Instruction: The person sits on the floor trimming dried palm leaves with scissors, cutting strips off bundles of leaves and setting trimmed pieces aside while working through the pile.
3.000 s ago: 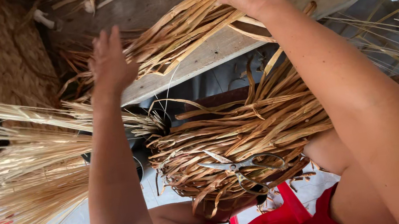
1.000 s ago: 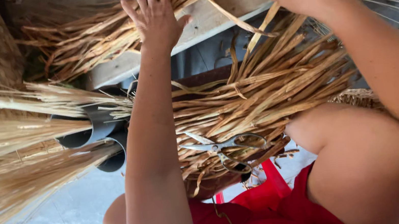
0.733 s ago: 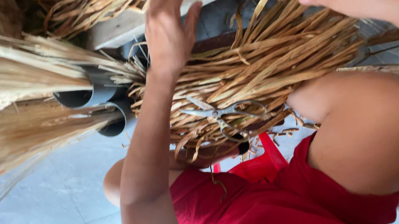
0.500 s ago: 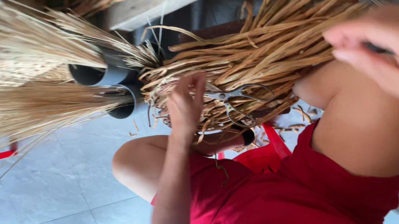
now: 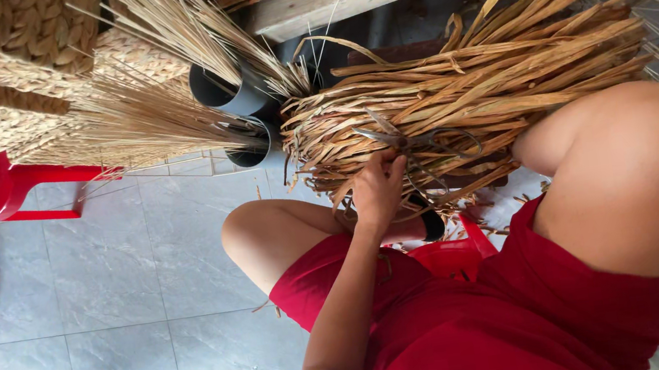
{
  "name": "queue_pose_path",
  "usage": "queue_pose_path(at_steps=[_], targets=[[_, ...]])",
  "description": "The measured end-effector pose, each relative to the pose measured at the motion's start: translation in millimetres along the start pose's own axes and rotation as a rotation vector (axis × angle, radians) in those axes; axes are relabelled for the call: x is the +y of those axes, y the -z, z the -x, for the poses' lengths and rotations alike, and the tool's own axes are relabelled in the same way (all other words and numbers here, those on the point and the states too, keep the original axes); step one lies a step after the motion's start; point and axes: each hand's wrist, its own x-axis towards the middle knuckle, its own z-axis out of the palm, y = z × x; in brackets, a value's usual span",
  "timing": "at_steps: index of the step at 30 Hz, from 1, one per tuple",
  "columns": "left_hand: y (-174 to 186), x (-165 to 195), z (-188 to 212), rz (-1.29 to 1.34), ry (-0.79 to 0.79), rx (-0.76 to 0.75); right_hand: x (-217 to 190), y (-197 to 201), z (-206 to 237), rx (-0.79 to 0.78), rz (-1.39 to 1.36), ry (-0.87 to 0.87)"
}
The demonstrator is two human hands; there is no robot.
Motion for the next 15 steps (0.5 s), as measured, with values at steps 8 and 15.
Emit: queue_pose_path(at_steps=[8, 15], targets=[[-10, 14, -7, -0.004, 0.113, -0.013, -6, -1, 21, 0.03, -0.047, -0.015], [-13, 24, -11, 0.069, 0.2, -0.011, -10, -1, 28, 0.034, -0.061, -0.032]])
